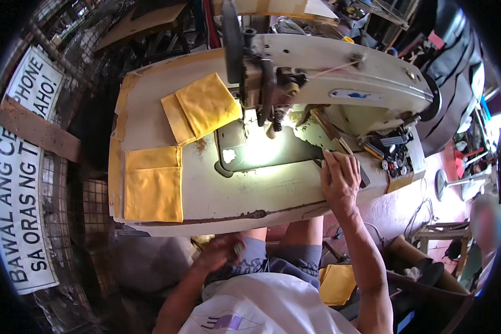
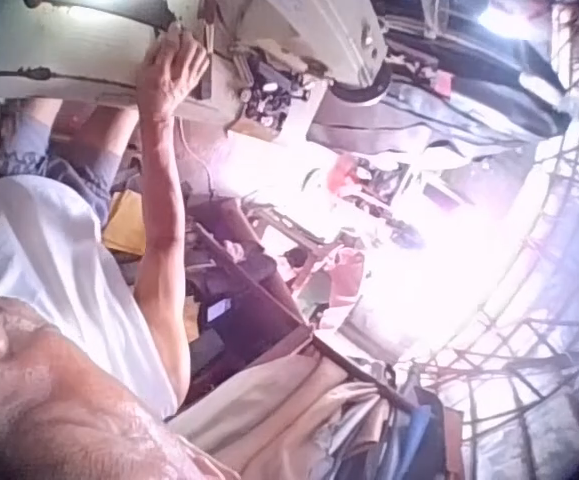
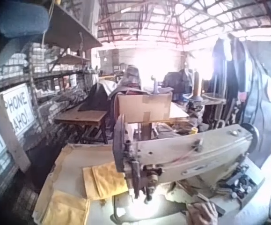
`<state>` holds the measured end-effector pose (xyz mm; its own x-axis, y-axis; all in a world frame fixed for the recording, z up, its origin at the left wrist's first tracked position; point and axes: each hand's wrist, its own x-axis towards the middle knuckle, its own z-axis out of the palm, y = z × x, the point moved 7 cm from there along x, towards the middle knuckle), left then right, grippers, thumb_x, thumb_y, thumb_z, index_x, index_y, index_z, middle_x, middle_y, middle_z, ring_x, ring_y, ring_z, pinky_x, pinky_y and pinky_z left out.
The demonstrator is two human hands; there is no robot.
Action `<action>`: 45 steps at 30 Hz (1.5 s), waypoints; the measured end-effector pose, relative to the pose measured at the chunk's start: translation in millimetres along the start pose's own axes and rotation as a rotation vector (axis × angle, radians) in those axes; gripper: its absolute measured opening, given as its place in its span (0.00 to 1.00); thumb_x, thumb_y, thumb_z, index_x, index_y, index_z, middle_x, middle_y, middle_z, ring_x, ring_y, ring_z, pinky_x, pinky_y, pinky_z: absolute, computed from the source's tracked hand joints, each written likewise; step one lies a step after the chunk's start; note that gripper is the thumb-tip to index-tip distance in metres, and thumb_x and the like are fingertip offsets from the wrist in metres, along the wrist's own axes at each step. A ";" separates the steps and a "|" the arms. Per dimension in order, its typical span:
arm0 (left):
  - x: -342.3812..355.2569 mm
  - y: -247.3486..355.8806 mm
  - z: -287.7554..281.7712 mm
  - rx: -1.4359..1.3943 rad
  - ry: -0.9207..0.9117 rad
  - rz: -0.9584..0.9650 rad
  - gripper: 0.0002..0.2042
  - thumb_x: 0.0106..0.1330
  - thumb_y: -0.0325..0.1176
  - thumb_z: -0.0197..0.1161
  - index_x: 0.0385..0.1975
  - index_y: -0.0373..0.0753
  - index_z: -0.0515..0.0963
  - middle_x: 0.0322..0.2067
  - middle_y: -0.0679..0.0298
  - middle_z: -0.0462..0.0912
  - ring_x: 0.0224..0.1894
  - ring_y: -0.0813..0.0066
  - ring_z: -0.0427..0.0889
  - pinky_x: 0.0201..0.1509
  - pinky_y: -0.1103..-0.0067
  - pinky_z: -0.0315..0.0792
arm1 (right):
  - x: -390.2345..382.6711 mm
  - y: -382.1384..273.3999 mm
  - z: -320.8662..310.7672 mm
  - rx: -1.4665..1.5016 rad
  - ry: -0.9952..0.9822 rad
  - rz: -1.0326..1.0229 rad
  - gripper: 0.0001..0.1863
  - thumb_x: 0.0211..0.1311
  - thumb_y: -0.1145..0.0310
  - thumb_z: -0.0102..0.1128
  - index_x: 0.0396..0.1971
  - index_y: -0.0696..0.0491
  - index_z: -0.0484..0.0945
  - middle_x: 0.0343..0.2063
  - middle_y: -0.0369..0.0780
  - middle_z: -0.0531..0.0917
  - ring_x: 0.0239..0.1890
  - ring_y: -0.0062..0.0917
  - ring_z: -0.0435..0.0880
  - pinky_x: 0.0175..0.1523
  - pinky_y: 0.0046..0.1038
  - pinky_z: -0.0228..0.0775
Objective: Assembling and sewing yellow leather pouches using an industrial sewing machine and a hammer.
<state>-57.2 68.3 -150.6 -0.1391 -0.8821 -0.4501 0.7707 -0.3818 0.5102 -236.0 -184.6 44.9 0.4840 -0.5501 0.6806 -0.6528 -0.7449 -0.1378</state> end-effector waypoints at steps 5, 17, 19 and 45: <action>-17.3 69.3 105.6 0.378 -0.371 0.328 0.14 0.67 0.24 0.56 0.52 0.30 0.77 0.47 0.56 0.79 0.39 0.66 0.83 0.43 0.71 0.78 | 5.5 -33.7 1.6 0.316 0.049 -0.006 0.17 0.52 0.83 0.63 0.43 0.57 0.80 0.38 0.42 0.82 0.39 0.36 0.82 0.42 0.34 0.76; 87.1 197.7 140.0 1.314 0.159 1.012 0.23 0.65 0.24 0.62 0.61 0.34 0.68 0.47 0.57 0.82 0.47 0.71 0.81 0.53 0.75 0.75 | 3.4 -67.5 91.3 1.599 -0.359 0.676 0.19 0.74 0.69 0.44 0.58 0.64 0.68 0.39 0.40 0.83 0.41 0.19 0.83 0.47 0.21 0.77; 89.8 195.8 130.5 1.294 0.153 1.003 0.24 0.65 0.24 0.62 0.61 0.34 0.68 0.47 0.57 0.82 0.47 0.71 0.81 0.53 0.75 0.75 | 7.5 -71.1 91.2 1.439 -0.566 0.703 0.18 0.73 0.69 0.48 0.55 0.66 0.70 0.40 0.40 0.82 0.43 0.19 0.83 0.50 0.21 0.77; 21.9 224.7 98.3 2.026 0.703 1.073 0.18 0.58 0.23 0.60 0.51 0.38 0.76 0.46 0.59 0.76 0.50 0.57 0.73 0.59 0.64 0.66 | 52.4 -68.8 -14.2 0.527 -0.069 0.307 0.14 0.57 0.70 0.66 0.43 0.56 0.80 0.38 0.45 0.78 0.32 0.36 0.81 0.38 0.34 0.77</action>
<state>51.8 -63.9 26.2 0.2105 -0.8501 0.4827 -0.9671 -0.1091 0.2297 -174.0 -156.9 100.3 0.3677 -0.7791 0.5077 -0.4010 -0.6254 -0.6693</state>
